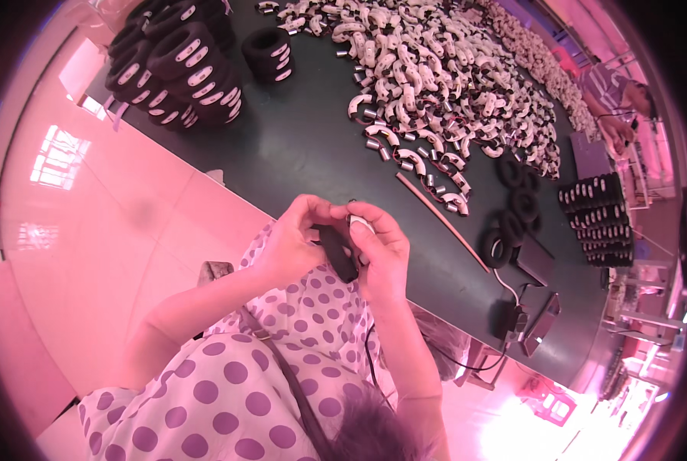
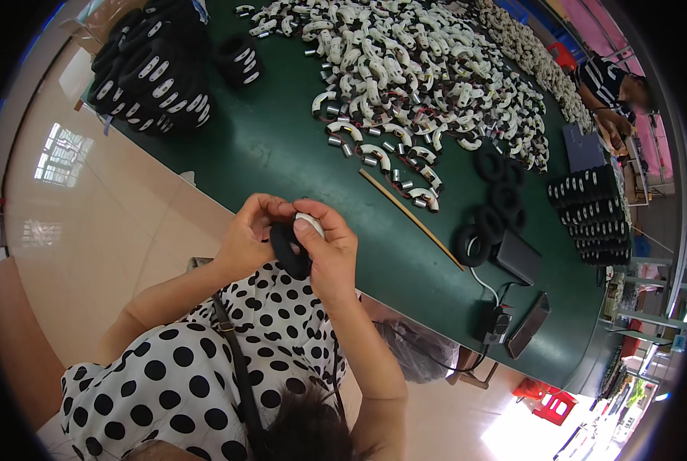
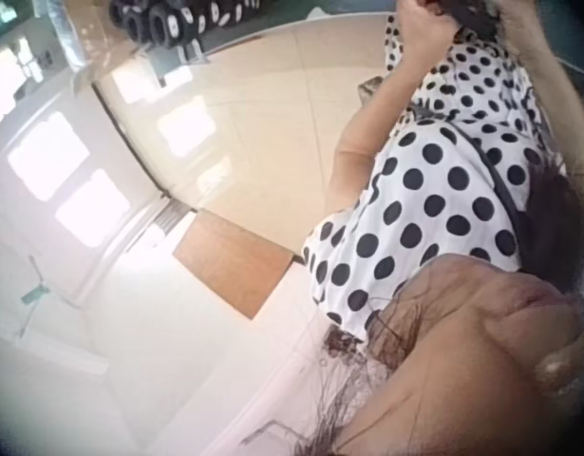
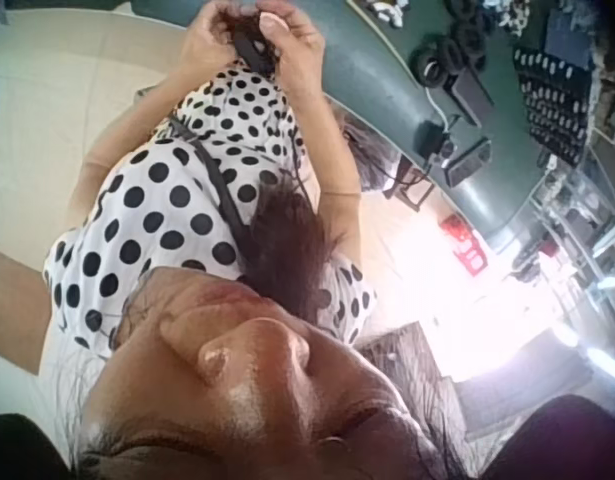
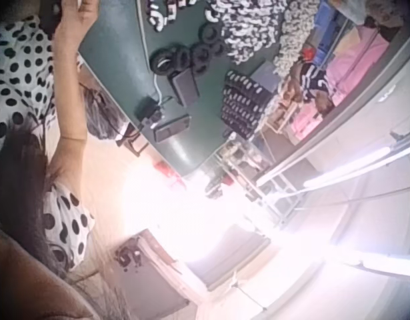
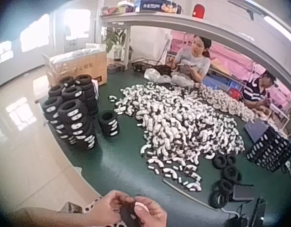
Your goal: Assembling white plastic covers onto black circular components at a factory workbench.
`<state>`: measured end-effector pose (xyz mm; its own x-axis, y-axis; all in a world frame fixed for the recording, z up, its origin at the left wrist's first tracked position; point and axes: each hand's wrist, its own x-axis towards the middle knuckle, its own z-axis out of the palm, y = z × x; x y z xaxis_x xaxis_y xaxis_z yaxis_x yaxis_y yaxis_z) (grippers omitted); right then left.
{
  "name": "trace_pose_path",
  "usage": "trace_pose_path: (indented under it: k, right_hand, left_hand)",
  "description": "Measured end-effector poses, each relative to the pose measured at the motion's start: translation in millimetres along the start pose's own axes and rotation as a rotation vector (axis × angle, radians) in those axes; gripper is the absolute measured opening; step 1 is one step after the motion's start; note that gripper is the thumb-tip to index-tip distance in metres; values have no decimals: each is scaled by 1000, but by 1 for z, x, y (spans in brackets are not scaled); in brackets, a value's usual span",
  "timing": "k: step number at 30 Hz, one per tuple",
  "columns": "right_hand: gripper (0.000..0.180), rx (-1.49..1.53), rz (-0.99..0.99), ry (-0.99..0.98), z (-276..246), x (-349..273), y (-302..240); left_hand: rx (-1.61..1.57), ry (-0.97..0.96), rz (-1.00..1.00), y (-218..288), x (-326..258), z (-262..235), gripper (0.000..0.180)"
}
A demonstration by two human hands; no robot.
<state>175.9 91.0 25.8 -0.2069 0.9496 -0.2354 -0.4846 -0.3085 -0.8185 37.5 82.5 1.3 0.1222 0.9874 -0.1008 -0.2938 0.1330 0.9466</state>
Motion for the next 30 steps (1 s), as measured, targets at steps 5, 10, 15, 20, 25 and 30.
trace_pose_path:
  k: [5, 10, 15, 20, 25, 30]
  right_hand:
    - [21, 55, -20, -23, 5, 6, -13]
    - [21, -264, -42, -11, -12, 14, -36]
    - [34, -392, -2, -23, -9, 18, -53]
    - [36, -551, -41, -44, -4, 17, -53]
    - [36, -624, -11, -114, -3, 11, -63]
    - [31, -699, 70, -40, 1, 9, -59]
  left_hand:
    - [59, 0, 6, 11, 7, 6, 38]
    - [180, -124, -26, 4, 9, -14, 34]
    - [-32, -50, -255, 3, 7, -19, 23]
    - [27, -85, -302, 0, 3, -24, 23]
    - [-215, -100, -342, 3, 2, -23, 28]
    - [-167, -138, -308, 5, 3, -18, 28]
